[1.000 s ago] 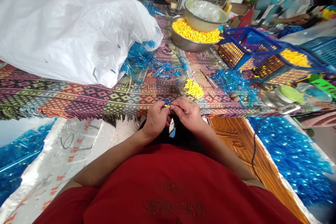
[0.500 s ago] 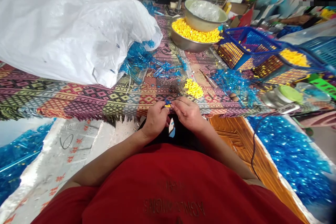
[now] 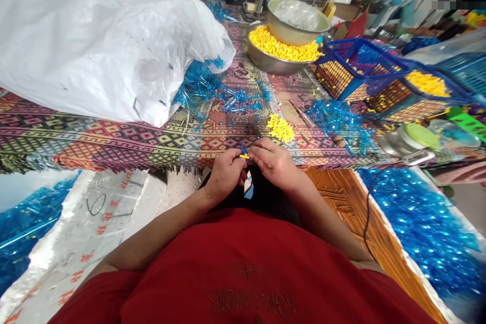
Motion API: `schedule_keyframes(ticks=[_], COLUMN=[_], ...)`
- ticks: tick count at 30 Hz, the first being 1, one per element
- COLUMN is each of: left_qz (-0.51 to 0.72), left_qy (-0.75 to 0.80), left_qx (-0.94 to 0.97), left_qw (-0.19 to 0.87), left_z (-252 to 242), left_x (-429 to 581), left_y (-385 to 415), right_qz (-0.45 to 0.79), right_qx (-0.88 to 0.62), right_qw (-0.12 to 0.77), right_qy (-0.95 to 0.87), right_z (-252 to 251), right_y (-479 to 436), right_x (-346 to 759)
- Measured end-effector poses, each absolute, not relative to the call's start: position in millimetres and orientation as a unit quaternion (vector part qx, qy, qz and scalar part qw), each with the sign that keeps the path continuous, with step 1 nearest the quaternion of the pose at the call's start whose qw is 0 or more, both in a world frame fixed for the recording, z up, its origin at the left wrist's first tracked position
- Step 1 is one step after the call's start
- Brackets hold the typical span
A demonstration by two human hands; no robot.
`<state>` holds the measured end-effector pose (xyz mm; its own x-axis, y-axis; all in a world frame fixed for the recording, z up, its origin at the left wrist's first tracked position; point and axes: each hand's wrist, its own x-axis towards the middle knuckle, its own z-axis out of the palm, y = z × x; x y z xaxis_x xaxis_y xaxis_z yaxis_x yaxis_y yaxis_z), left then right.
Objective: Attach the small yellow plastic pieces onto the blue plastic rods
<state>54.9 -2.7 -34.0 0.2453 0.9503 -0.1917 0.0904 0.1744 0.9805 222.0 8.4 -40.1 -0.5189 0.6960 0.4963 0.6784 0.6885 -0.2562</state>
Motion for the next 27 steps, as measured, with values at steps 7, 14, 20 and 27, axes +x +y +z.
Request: schedule_keyframes(ticks=[7,14,20,27], left_qz=[0.376,0.42,0.422,0.405], left_qy=[0.467,0.438,0.453,0.472], left_qx=[0.466,0.449,0.443,0.466], left_qw=[0.65,0.656,0.648,0.629], left_z=[-37.3,-39.4,-36.3,-32.5], left_x=[54.0,54.0,56.6,58.5], left_y=[1.2,2.3,-2.1,-4.1], right_qz=[0.041,0.062,0.066,0.078], right_qx=[-0.38,-0.395,-0.401,-0.38], right_qw=[0.346,0.364,0.335,0.321], right_qy=[-0.857,-0.841,-0.85,-0.864], right_z=[-37.1,-39.5,-42.1,-32.9], right_y=[12.9,5.2,6.7,8.9], right_x=[218.2,213.7,214.7,221.1])
